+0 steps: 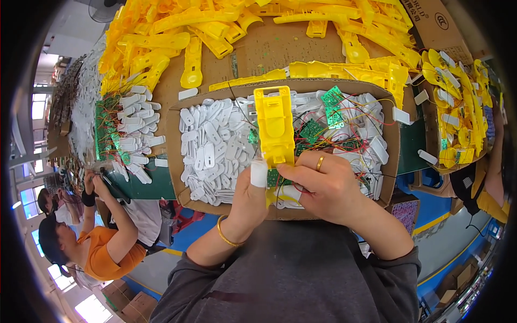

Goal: Manually assembling electronic circuit boards and plastic components into yellow housings on a factory line.

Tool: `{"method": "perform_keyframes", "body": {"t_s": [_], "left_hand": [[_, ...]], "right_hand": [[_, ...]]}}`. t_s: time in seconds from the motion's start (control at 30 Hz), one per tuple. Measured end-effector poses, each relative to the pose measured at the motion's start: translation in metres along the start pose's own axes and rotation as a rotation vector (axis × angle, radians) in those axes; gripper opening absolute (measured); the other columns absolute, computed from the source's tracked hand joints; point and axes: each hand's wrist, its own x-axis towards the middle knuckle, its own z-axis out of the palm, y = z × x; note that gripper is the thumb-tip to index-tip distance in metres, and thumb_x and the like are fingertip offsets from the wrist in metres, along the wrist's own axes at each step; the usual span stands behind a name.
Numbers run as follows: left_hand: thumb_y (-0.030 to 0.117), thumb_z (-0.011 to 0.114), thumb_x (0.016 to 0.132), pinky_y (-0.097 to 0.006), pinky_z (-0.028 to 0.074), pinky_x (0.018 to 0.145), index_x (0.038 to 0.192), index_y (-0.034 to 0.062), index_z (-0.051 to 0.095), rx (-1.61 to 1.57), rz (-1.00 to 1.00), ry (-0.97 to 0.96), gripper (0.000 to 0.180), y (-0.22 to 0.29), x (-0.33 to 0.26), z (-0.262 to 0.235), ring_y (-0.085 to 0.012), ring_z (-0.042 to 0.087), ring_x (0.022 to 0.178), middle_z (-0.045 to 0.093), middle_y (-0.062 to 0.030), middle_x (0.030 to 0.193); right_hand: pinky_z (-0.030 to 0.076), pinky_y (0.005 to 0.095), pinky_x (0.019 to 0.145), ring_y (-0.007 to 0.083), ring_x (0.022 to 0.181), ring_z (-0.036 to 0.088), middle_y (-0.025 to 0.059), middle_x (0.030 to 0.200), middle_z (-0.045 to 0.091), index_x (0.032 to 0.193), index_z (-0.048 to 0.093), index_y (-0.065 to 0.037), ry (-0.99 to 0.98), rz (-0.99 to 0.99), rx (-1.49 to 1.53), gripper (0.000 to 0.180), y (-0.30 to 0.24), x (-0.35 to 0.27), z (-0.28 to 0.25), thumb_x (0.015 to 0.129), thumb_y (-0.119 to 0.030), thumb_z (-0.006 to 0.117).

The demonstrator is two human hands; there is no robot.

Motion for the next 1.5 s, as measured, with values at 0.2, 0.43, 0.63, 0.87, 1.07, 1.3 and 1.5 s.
{"method": "perform_keyframes", "body": {"t_s": [0.2, 0.43, 0.63, 0.87, 1.07, 1.3, 1.5], "left_hand": [[0.015, 0.035, 0.091, -0.031, 0.04, 0.091, 0.134, -0.0005, 0.026, 0.3, 0.093, -0.134, 0.047, 0.015, 0.004, 0.011, -0.0175, 0.049, 0.106, 0.048, -0.0114, 0.118], [0.008, 0.034, 0.082, -0.032, 0.038, 0.093, 0.136, -0.0026, 0.021, 0.192, -0.002, -0.147, 0.056, 0.031, -0.002, 0.025, -0.0197, 0.049, 0.105, 0.048, -0.0134, 0.115], [0.011, 0.038, 0.083, -0.035, 0.041, 0.09, 0.135, -0.0047, 0.021, 0.45, 0.212, -0.268, 0.057, 0.022, 0.002, 0.025, -0.027, 0.054, 0.104, 0.052, -0.0174, 0.116], [0.009, 0.041, 0.083, -0.043, 0.048, 0.072, 0.126, -0.0043, 0.032, 0.94, 0.413, -0.219, 0.046, 0.024, 0.008, 0.021, -0.0419, 0.059, 0.085, 0.057, -0.0243, 0.1], [0.007, 0.041, 0.083, -0.041, 0.046, 0.078, 0.127, -0.0052, 0.03, 0.868, 0.199, -0.15, 0.047, 0.023, 0.008, 0.023, -0.0394, 0.058, 0.092, 0.054, -0.0244, 0.104], [0.009, 0.053, 0.086, -0.032, 0.028, 0.104, 0.141, 0.0017, 0.016, 0.608, 0.407, -0.408, 0.067, 0.058, -0.004, 0.016, -0.0267, 0.028, 0.132, 0.027, -0.0178, 0.141], [-0.002, 0.048, 0.078, -0.034, 0.047, 0.075, 0.096, -0.0002, 0.058, 1.092, 0.502, 0.543, 0.021, 0.14, 0.069, -0.061, -0.0272, 0.062, 0.084, 0.064, -0.014, 0.088]], "right_hand": [[0.049, 0.0315, 0.056, 0.0234, 0.065, 0.058, 0.0074, 0.074, 0.055, 0.1, 0.063, -0.002, 0.147, 0.023, -0.122, 0.043, -0.013, -0.019, 0.013, 0.058, 0.005, 0.066], [0.045, 0.0329, 0.086, 0.0224, 0.104, 0.054, 0.0114, 0.116, 0.053, 0.129, 0.043, 0.001, -0.034, 0.355, 0.657, 0.059, -0.008, -0.016, -0.037, 0.073, 0.001, 0.063], [0.05, 0.023, 0.069, 0.0085, 0.08, 0.061, 0.0037, 0.091, 0.064, 0.11, 0.056, 0.002, -0.115, 0.672, 0.869, 0.029, -0.004, -0.016, -0.022, 0.083, -0.007, 0.063], [0.051, 0.0247, 0.068, 0.011, 0.081, 0.062, 0.0054, 0.092, 0.064, 0.104, 0.056, 0.001, 0.058, 0.691, 0.852, 0.022, 0.003, -0.023, 0.006, 0.083, -0.005, 0.062], [0.051, 0.0245, 0.067, 0.0113, 0.079, 0.062, 0.0053, 0.096, 0.063, 0.103, 0.057, 0.0, 0.019, 0.719, 1.011, 0.023, 0.013, -0.019, 0.012, 0.081, -0.005, 0.064], [0.05, 0.0298, 0.078, 0.018, 0.089, 0.061, 0.0103, 0.104, 0.061, 0.113, 0.054, -0.001, 0.407, 0.615, 0.565, 0.03, 0.002, -0.012, -0.109, 0.084, -0.006, 0.052], [0.045, 0.0264, 0.088, 0.0153, 0.108, 0.053, 0.0114, 0.123, 0.051, 0.128, 0.044, -0.001, 0.833, 0.657, -0.087, 0.041, 0.121, -0.09, -0.32, 0.088, -0.006, 0.049]]}}
